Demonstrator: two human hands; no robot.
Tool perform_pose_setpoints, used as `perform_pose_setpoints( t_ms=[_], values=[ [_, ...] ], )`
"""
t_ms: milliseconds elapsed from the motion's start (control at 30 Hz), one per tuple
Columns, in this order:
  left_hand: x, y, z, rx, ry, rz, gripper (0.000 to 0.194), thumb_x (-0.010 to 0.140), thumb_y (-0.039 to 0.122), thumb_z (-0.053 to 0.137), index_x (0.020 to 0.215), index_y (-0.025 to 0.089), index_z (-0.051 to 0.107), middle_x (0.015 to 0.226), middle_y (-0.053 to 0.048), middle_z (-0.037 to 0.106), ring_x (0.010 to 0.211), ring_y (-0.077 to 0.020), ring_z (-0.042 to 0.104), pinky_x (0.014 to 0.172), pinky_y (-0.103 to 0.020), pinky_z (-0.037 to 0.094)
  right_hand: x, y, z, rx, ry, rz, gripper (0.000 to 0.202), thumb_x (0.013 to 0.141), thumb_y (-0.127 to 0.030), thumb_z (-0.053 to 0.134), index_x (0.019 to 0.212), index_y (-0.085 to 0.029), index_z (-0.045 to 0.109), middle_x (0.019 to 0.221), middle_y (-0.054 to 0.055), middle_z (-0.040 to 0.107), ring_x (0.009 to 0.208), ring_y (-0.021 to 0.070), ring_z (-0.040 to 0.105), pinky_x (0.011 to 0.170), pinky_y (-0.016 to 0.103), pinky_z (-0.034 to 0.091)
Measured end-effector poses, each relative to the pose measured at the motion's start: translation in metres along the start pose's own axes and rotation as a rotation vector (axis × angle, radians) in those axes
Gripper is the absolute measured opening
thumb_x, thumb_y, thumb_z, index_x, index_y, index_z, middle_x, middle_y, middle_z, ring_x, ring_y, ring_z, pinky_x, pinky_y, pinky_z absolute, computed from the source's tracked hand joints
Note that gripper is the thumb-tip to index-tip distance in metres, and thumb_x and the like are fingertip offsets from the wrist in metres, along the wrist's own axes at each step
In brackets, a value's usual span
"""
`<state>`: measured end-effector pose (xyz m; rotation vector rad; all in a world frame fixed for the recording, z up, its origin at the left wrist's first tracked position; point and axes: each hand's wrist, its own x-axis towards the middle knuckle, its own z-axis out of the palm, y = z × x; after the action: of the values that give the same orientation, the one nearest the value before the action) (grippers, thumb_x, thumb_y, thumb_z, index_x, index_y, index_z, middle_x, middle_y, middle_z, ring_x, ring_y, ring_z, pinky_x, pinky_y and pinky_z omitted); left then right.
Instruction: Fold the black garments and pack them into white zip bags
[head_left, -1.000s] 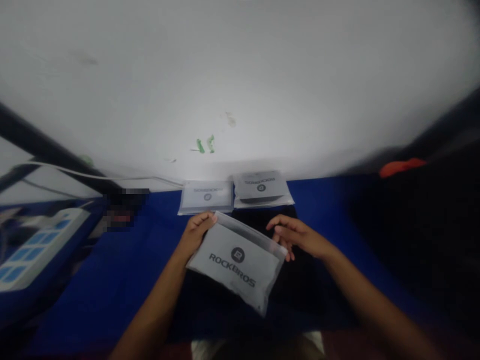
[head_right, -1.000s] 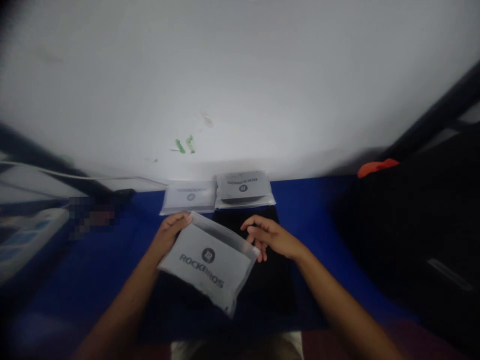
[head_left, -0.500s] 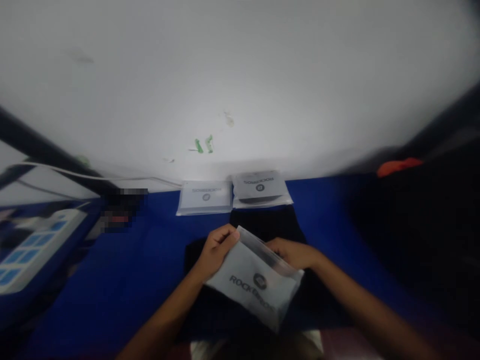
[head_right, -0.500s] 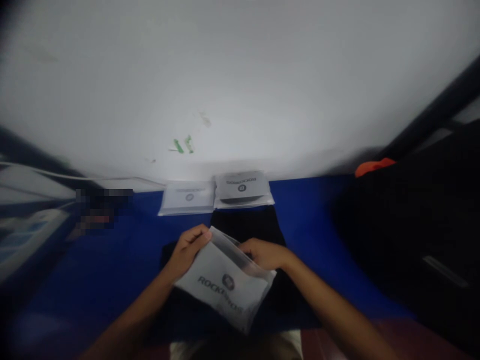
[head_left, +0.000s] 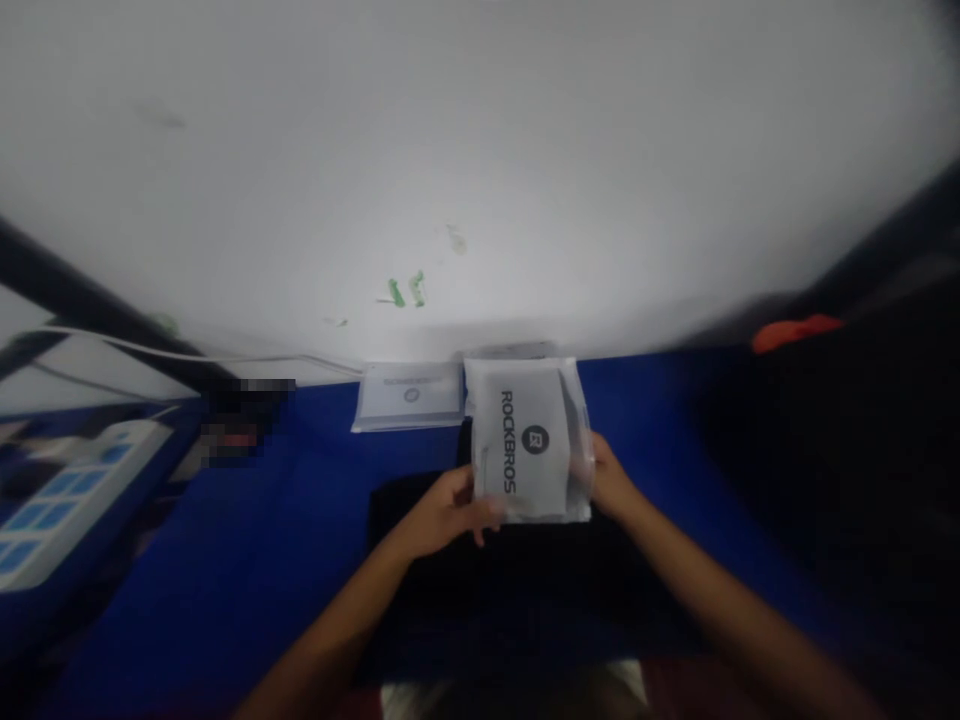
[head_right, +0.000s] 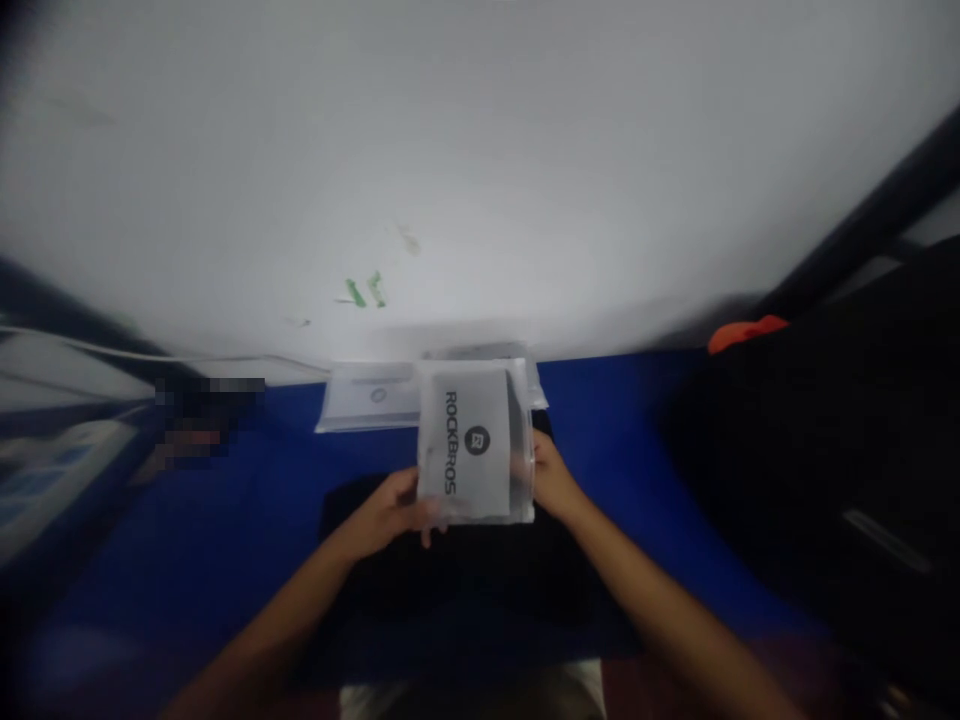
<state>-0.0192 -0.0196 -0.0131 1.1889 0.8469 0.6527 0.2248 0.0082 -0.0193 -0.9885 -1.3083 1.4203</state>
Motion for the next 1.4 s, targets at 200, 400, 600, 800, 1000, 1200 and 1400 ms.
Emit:
perform_pose_setpoints(
  t_ms=[200,400,600,800,1000,1200,1400],
  values=[
    [-0.002,0.002,-0.005,0.184,0.091,-0.105,0.033,0.078,0.044,0.07,0.075,0.012,0.063,0.054,0.001,0.06,0.044,-0.0078,0.053,0.04,-0.017,0.041,0.003,0.005,-0.003,0.085,0.018,-0.023,0.028,0.073,-0.04,0.077,0.094,-0.022,0.07,0.091,0.003,0.074,0.083,0.0206,0.068,0.079,0.037,0.055],
    [-0.002,0.016,-0.034,-0.007,0.539,0.144,0.026,0.075,0.038,0.074,0.078,0.014,0.064,0.051,0.004,0.057,0.041,-0.0067,0.049,0.039,-0.016,0.04,0.003,0.002,-0.008,0.202,0.077,0.072,0.027,0.074,-0.029,0.078,0.098,-0.023,0.068,0.093,0.0,0.074,0.084,0.0179,0.069,0.083,0.034,0.053],
    [0.003,0.009,-0.021,-0.184,0.504,0.152,0.035,0.073,0.043,0.075,0.09,0.014,0.064,0.065,0.0,0.064,0.047,-0.0096,0.055,0.038,-0.019,0.045,-0.002,0.001,0.004,0.15,0.059,0.1,0.032,0.073,-0.034,0.078,0.099,-0.021,0.065,0.095,0.002,0.072,0.083,0.0197,0.068,0.08,0.035,0.054],
    [0.0,0.007,-0.008,0.047,0.103,-0.033,0.031,0.079,0.041,0.07,0.079,0.01,0.068,0.076,-0.009,0.071,0.056,-0.0146,0.064,0.045,-0.022,0.051,-0.002,-0.006,0.003,-0.049,0.029,-0.003,0.03,0.077,-0.038,0.074,0.098,-0.02,0.064,0.095,0.003,0.07,0.086,0.0201,0.065,0.079,0.033,0.052],
    [-0.004,0.02,-0.034,0.145,0.575,0.227,0.03,0.085,0.041,0.063,0.077,0.013,0.067,0.064,-0.004,0.068,0.048,-0.0105,0.058,0.045,-0.02,0.047,-0.005,-0.019,-0.008,-0.224,-0.288,-0.051,0.023,0.083,-0.032,0.068,0.101,-0.019,0.064,0.092,0.002,0.067,0.082,0.0168,0.063,0.073,0.028,0.051],
    [-0.011,0.03,-0.066,0.263,1.024,0.397,0.031,0.087,0.041,0.059,0.068,0.017,0.057,0.049,0.004,0.055,0.038,-0.0076,0.047,0.041,-0.019,0.038,-0.009,-0.026,-0.003,-0.26,-0.64,-0.014,0.014,0.082,-0.026,0.067,0.09,-0.015,0.063,0.079,-0.002,0.062,0.069,0.0109,0.058,0.065,0.021,0.047],
    [-0.019,0.026,-0.107,0.439,1.236,0.374,0.038,0.085,0.041,0.061,0.058,0.018,0.048,0.041,0.007,0.042,0.038,-0.0069,0.036,0.04,-0.019,0.028,-0.009,-0.022,-0.006,-0.246,-0.76,0.097,0.014,0.077,-0.022,0.068,0.086,-0.014,0.062,0.072,-0.004,0.056,0.06,0.0079,0.05,0.054,0.017,0.041]
  ],
)
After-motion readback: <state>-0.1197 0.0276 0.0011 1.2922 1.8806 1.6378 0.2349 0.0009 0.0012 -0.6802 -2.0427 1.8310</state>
